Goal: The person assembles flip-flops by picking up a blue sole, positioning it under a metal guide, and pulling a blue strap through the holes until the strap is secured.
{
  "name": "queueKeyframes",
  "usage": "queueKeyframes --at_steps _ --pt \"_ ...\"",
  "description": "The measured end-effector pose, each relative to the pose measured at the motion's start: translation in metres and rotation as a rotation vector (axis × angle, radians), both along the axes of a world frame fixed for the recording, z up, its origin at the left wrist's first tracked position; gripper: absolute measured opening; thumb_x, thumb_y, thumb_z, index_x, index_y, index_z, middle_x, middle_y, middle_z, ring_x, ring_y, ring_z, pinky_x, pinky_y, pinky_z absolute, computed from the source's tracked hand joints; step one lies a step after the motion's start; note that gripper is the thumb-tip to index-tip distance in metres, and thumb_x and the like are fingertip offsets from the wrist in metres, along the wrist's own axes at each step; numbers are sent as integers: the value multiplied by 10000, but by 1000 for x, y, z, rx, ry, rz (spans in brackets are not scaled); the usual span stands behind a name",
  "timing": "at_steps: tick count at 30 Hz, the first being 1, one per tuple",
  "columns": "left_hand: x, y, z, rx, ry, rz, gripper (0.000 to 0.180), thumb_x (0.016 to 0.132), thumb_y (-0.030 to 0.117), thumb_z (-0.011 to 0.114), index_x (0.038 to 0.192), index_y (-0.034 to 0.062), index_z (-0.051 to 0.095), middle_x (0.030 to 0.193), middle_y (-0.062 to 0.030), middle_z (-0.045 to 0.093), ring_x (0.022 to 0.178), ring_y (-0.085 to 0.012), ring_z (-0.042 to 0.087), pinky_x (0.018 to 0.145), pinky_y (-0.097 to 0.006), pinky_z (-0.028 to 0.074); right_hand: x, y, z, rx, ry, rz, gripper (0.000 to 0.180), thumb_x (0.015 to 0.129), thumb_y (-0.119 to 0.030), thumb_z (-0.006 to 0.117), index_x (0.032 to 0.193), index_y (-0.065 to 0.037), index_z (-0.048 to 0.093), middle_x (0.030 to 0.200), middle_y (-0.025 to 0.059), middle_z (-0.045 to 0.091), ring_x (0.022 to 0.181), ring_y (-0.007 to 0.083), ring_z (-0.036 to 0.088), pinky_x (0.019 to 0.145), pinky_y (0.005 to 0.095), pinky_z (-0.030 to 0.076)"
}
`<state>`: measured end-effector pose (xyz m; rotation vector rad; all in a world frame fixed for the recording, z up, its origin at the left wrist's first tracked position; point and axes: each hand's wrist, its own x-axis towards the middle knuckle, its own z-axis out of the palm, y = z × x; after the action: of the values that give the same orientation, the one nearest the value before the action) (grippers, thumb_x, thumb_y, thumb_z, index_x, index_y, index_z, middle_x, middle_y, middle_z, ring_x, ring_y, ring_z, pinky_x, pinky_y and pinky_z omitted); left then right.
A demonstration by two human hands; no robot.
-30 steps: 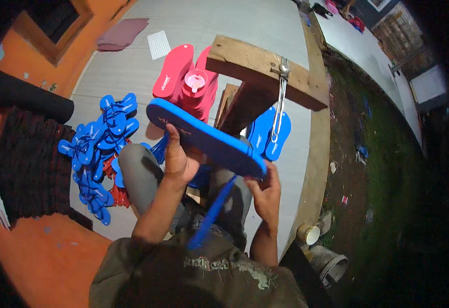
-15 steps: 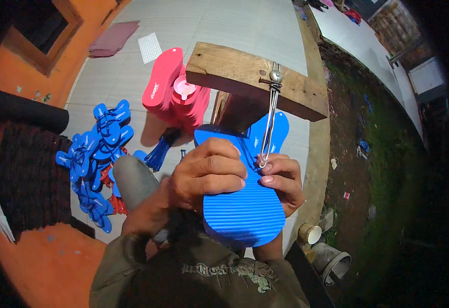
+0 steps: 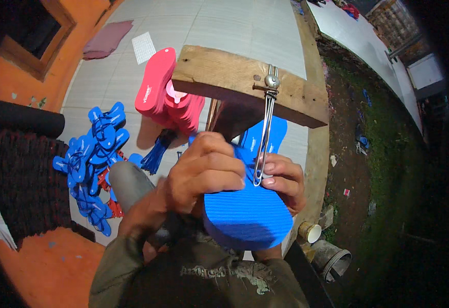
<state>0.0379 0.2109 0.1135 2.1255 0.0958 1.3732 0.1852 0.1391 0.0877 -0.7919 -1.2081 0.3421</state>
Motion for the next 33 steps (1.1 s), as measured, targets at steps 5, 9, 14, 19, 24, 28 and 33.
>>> queueKeyframes --at_steps 5,9,14,19,24,28,33 --pt "15 -12 30 -19 191 512 498 622 286 746 918 -22 491 869 -162 427 790 -292 453 678 -375 385 -1 5 19 -156 123 -216 288 765 -225 655 862 21 541 802 114 569 715 180 550 646 281 448" --pt "49 38 24 273 -114 1030 504 643 301 740 966 21 475 906 -156 413 887 -305 387 742 -396 329 11 59 29 -303 -134 -473 245 806 -189 616 663 -8 534 538 45 551 499 105 514 474 250 390" --pt "7 28 -46 -198 13 967 391 704 327 696 863 22 510 779 -128 466 742 -260 451 676 -361 367 -10 27 -49 -577 -97 -399 235 800 -225 619 777 6 585 637 87 595 579 138 560 536 280 432" --pt "-16 1 -125 -694 126 578 264 762 246 650 795 -9 591 726 -96 593 645 -171 547 596 -289 423 -59 9 -104 -670 -62 -47 235 773 -177 630 908 11 592 773 119 627 725 180 602 667 284 459" --pt "-14 -32 -141 -1024 14 389 172 802 166 603 845 1 581 749 -16 574 700 -87 507 644 -238 413 -66 -21 -95 -766 -252 -113 222 798 -168 592 908 24 596 778 120 632 715 174 601 665 275 459" --pt "-15 -57 -123 -850 175 370 147 807 76 543 924 -13 531 689 -19 544 657 -85 498 608 -230 411 -55 -51 -101 -818 -281 -98 244 839 -188 518 997 -17 590 764 157 628 693 245 615 636 310 466" --pt "-64 -72 -127 -1201 231 111 267 823 149 543 1039 25 449 666 -49 560 567 -103 520 537 -239 421 -16 -103 -66 -1003 -306 29 298 868 -90 456 1155 -36 511 779 111 629 658 148 592 632 272 468"
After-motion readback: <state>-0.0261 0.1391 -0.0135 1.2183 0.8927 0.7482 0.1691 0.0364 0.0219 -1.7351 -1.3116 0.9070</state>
